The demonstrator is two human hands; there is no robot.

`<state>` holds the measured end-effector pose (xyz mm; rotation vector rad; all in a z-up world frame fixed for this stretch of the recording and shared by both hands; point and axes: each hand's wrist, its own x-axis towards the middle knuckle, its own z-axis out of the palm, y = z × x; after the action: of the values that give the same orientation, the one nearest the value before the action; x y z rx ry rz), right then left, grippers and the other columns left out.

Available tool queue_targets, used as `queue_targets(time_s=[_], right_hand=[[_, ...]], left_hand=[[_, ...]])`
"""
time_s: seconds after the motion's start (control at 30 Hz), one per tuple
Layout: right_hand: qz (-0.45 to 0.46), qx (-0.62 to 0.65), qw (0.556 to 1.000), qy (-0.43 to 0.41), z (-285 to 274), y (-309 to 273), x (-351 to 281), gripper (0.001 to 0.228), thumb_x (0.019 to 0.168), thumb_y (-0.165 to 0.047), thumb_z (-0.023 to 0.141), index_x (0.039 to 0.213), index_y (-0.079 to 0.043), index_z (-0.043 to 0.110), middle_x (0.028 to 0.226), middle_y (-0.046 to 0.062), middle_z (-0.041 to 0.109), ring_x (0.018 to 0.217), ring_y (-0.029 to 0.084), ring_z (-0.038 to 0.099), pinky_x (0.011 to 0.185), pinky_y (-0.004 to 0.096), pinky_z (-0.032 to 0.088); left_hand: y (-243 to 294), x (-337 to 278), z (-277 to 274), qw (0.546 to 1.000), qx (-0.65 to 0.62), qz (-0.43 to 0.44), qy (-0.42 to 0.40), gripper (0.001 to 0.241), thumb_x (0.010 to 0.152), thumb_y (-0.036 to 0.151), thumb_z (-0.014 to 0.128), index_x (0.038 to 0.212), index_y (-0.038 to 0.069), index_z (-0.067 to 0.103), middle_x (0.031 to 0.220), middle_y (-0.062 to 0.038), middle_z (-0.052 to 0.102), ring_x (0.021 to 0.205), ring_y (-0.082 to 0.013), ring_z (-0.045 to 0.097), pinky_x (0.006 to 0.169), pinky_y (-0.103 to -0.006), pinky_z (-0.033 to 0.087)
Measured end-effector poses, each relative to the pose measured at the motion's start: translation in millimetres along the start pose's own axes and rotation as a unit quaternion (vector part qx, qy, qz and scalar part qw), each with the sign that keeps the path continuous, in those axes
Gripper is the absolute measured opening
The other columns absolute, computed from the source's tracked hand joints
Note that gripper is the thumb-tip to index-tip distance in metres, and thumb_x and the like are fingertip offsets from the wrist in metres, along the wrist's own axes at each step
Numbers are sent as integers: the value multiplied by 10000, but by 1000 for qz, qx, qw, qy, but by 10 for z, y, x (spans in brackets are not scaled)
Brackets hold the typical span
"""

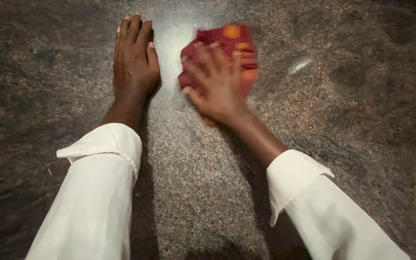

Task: The person wipes the stone floor with a red cloth, moving the cloth in circular and side-to-side motions across the surface before picking up the cloth.

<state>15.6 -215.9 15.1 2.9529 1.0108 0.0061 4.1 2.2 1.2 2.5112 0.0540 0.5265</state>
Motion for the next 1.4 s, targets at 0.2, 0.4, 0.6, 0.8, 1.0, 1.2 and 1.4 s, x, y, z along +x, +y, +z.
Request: queue_targets(time_s=[0.2,0.4,0.6,0.8,1.0,1.2,1.4], right_hand=[[-130,65,987,-69,2,29,286,641,1013,-656,372,1602,-414,299,1724,11,173,1575,311,104,1208,691,-38],[86,91,992,-28,144,1159,435,644,1055,-587,454,1631,-341,306,1733,49,117,1574,359,69,1185,712,-13],[232,108,965,56,66,1965,-710,645,1084,-521,465,1650,-243,330,1741,120,172,1585,379,141,1190,720,47],[158,-9,984,87,229,863,-1085,599,1086,-452,400,1609,-160,413,1703,138,302,1566,403,241,1230,700,100],[-30,110,990,77,214,-145,140,510,1118,-499,342,1599,-349,421,1720,36,301,1597,311,217,1256,668,24],[38,112,993,9,211,653,937,609,1070,-581,398,1622,-327,350,1730,60,171,1590,319,123,1219,693,-2],[203,74,975,53,156,2060,-14,624,1124,-510,434,1699,-326,279,1783,92,179,1618,394,164,1258,702,111]], left_hand=[[-56,-4,3,1000,-22,-2,0,481,1046,85,468,1522,53,527,1642,-178,413,1560,-394,300,1307,-493,229],[-42,13,-2,1000,1,-3,0,487,1045,86,461,1528,47,514,1642,-188,394,1545,-393,281,1286,-497,215],[45,-8,-18,1000,-3,-22,-9,490,1036,87,451,1521,43,508,1648,-171,392,1556,-371,285,1299,-470,213],[39,4,-16,1000,0,-1,1,489,1039,82,464,1524,31,510,1638,-175,399,1549,-375,298,1295,-474,212],[-10,-28,-8,999,-24,-20,7,489,1044,82,451,1528,63,517,1652,-136,413,1575,-349,309,1326,-447,232],[-28,-14,11,1000,-14,-20,-3,490,1053,87,424,1535,56,506,1657,-156,387,1559,-361,279,1297,-471,198],[-44,-15,6,1000,-9,-6,0,479,1052,95,434,1521,45,521,1644,-165,402,1563,-354,290,1308,-476,200]])
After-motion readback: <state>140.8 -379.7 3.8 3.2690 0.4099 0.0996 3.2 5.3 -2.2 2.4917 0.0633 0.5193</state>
